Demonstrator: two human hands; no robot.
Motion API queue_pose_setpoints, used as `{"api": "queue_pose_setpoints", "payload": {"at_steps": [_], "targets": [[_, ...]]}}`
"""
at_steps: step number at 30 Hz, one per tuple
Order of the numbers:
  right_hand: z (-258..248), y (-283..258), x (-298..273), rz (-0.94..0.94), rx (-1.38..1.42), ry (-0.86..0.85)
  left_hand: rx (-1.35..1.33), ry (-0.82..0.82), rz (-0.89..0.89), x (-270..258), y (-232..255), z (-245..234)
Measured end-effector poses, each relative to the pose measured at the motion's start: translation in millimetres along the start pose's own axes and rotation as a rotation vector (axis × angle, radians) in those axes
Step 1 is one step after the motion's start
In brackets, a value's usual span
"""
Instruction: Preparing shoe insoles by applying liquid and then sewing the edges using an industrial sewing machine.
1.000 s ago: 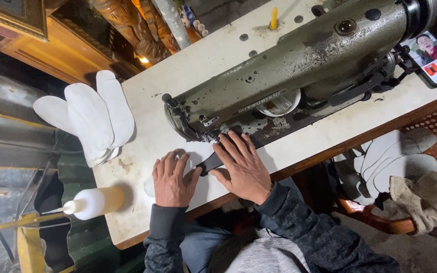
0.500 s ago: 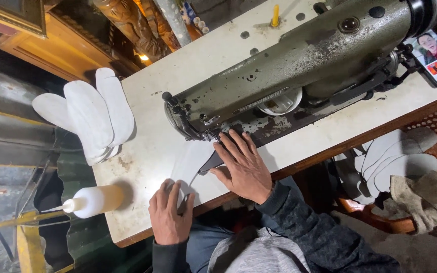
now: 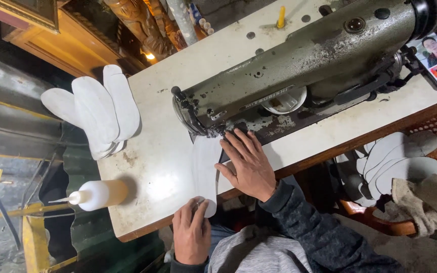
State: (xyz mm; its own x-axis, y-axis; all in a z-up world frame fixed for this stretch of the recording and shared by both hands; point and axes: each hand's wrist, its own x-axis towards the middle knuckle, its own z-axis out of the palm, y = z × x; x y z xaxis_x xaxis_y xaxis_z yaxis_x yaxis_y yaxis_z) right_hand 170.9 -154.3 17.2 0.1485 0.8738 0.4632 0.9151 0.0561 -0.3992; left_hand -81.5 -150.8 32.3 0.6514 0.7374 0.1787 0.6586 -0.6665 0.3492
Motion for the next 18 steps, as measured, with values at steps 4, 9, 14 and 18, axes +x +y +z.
{"api": "queue_pose_setpoints", "payload": {"at_steps": [4,9,14,18], "targets": [[-1.5,-1.2,-2.6,0.012,0.022,0.059,-0.038,0.017,0.052,1.4,11.4,-3.6],[9.5,16.8,-27.8,0.001,0.270,0.199,-0.016,0.116,0.210,14.8,46.4,-6.8],[-10.8,30.8,-78.7,-0.008,0.343,0.259,-0.042,0.186,0.294,31.2,83.5,-5.8],[-47.4,52.5,-137.3,0.129,0.208,0.386,0.066,0.167,0.260,24.4,66.4,23.0]]}}
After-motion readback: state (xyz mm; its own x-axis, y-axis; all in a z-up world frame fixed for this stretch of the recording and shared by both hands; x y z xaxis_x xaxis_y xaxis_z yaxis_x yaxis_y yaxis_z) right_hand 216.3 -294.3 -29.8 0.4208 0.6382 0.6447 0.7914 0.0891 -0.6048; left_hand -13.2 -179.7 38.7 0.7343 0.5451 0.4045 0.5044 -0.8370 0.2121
